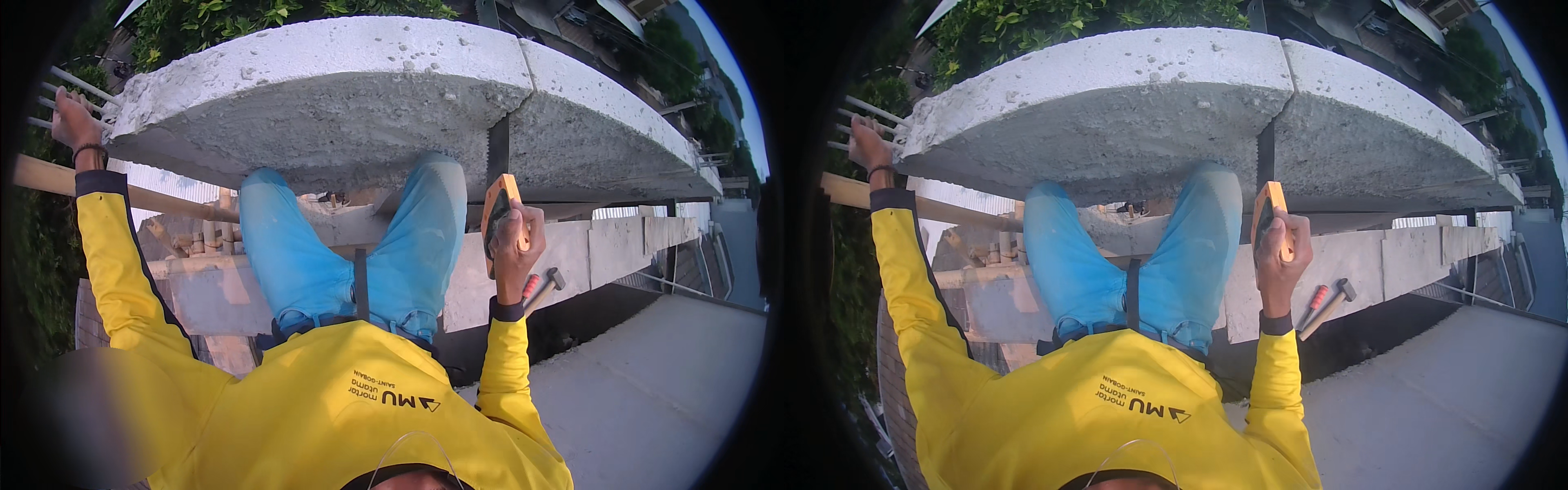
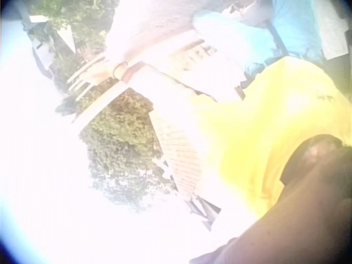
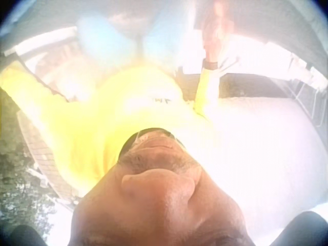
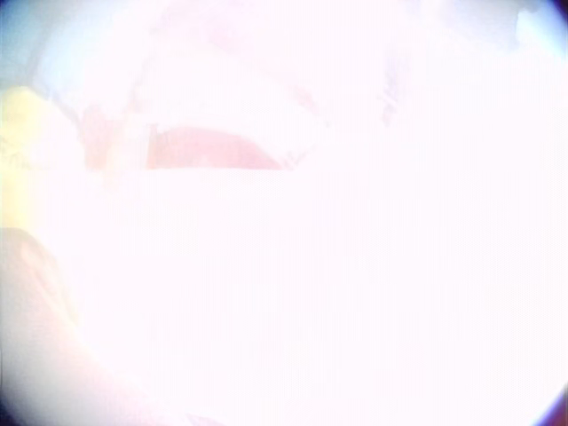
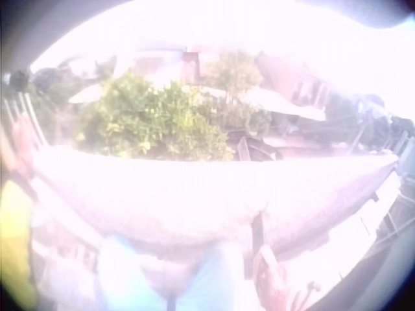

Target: The person uses a hand saw to cut a concrete block while sitting on a rooftop. They hold the saw with both hands and make repeated back-and-forth motions to create a cut line in the concrete.

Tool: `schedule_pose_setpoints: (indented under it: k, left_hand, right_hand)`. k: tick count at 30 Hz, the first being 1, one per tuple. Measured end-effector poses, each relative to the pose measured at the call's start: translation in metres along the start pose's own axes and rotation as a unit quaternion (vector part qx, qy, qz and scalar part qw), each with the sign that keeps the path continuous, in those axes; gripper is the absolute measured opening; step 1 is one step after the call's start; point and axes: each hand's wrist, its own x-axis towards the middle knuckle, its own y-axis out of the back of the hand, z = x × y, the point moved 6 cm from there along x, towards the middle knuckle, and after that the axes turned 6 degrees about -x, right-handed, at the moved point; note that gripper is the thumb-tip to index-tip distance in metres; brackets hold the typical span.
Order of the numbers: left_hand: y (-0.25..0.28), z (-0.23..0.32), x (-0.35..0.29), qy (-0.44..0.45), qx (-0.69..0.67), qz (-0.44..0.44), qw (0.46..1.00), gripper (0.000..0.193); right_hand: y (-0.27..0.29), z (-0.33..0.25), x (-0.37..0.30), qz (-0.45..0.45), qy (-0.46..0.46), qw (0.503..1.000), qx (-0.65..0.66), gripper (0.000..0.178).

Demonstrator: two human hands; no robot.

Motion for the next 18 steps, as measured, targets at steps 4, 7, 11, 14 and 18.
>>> schedule_pose_setpoints:
  k: [4,7,11,14,18]
  left_hand:
    - [0.004,0.000,-0.011,0.016,0.017,0.017,1.000,0.022]
    - [-0.010,0.010,-0.016,0.005,0.003,-0.001,1.000,0.019]
    - [-0.013,0.015,-0.022,0.009,0.023,0.053,0.998,0.020]
    - [-0.014,0.020,-0.025,-0.002,0.019,0.053,0.998,0.022]
    - [-0.016,0.021,-0.031,0.007,0.002,0.035,0.999,0.023]
  right_hand:
    - [0.012,0.086,0.005,-0.025,-0.061,0.997,0.035,0.019]
    - [0.039,0.082,-0.034,-0.046,-0.072,0.996,0.011,0.018]
    - [0.066,-0.007,-0.103,0.004,-0.058,0.997,-0.043,0.021]
    - [0.033,-0.046,-0.069,0.013,0.067,0.989,-0.131,0.018]
    - [-0.018,0.017,0.037,0.028,0.064,0.995,-0.075,0.018]
